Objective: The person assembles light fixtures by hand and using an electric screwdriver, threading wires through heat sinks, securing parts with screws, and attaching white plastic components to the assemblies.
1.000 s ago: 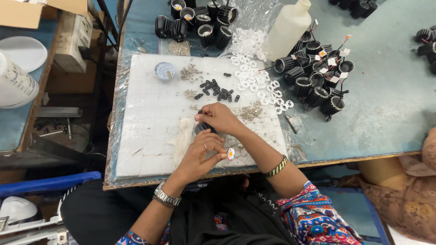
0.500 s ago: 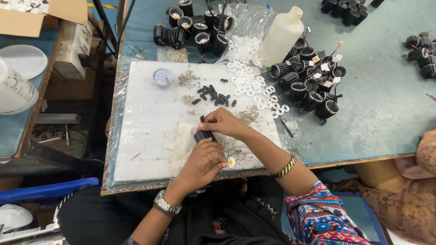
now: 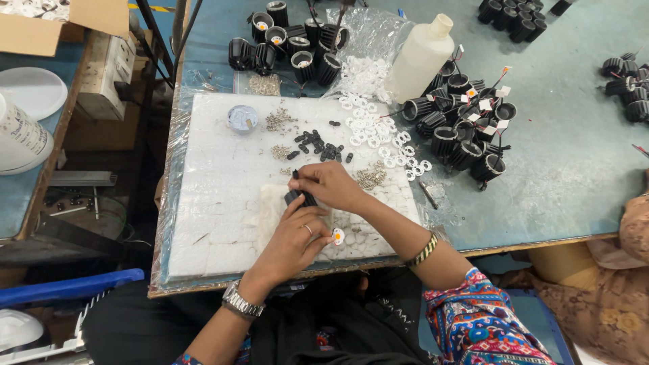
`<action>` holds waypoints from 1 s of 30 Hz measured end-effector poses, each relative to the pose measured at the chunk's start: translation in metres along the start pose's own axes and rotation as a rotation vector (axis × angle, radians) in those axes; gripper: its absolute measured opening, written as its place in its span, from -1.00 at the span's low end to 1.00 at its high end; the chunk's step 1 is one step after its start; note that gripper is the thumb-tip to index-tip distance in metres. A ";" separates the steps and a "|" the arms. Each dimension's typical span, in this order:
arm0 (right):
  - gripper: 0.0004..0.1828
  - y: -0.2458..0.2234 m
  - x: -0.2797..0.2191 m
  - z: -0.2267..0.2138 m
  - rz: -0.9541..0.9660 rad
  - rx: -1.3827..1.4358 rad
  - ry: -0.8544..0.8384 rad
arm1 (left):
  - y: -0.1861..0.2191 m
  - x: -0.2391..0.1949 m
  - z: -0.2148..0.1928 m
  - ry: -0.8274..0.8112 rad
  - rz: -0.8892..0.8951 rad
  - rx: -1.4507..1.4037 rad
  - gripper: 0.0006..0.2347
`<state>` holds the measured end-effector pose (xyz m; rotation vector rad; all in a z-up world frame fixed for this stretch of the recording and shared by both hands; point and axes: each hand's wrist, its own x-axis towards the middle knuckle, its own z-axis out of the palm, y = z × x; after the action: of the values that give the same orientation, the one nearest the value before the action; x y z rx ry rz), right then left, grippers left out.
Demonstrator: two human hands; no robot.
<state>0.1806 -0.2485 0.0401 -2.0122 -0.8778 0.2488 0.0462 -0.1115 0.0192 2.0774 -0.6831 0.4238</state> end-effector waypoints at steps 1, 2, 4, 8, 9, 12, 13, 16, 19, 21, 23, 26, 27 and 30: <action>-0.76 0.005 0.002 0.003 0.049 0.044 0.002 | -0.001 0.000 0.000 0.002 -0.007 -0.042 -0.93; -0.73 0.008 0.004 0.004 0.058 0.067 0.006 | -0.003 0.001 0.001 0.005 -0.009 -0.053 -0.92; -0.65 0.013 0.006 0.009 0.077 0.114 0.011 | -0.004 0.002 0.002 0.009 -0.016 -0.075 -0.91; -0.59 0.017 0.011 0.011 0.155 -0.030 0.041 | -0.008 0.006 0.001 0.024 -0.043 -0.071 -0.92; -0.59 0.018 0.012 0.012 0.139 -0.011 0.048 | -0.009 0.007 0.001 0.025 -0.049 -0.084 -0.93; -0.59 0.020 0.014 0.014 0.128 -0.034 0.051 | -0.013 0.010 -0.002 0.009 -0.052 -0.129 -0.93; -0.58 0.021 0.015 0.014 0.130 -0.054 0.048 | -0.014 0.010 -0.004 0.001 -0.051 -0.145 -0.93; -0.58 0.024 0.018 0.017 0.142 -0.018 0.049 | -0.020 0.013 -0.013 -0.001 -0.051 -0.179 -0.93; -0.62 0.030 0.022 0.019 0.128 -0.009 0.055 | -0.026 0.016 -0.020 -0.026 -0.057 -0.183 -0.93; -0.59 0.035 0.027 0.021 0.076 -0.031 0.073 | -0.028 0.016 -0.025 -0.016 -0.037 -0.189 -0.93; -0.64 0.038 0.031 0.023 0.050 -0.047 0.080 | -0.031 0.017 -0.030 -0.029 -0.074 -0.206 -0.94; -0.72 0.041 0.038 0.022 0.104 -0.053 0.023 | -0.035 0.016 -0.037 -0.075 -0.144 -0.214 -0.95; -0.71 0.042 0.041 0.020 0.157 -0.053 -0.034 | -0.035 0.017 -0.037 -0.083 -0.120 -0.194 -0.95; -0.70 0.046 0.041 0.005 0.191 0.268 -0.219 | -0.027 0.015 -0.033 -0.118 -0.069 -0.211 -0.93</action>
<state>0.2306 -0.2342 0.0065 -1.8393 -0.7407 0.6702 0.0734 -0.0765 0.0278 1.9295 -0.6926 0.1827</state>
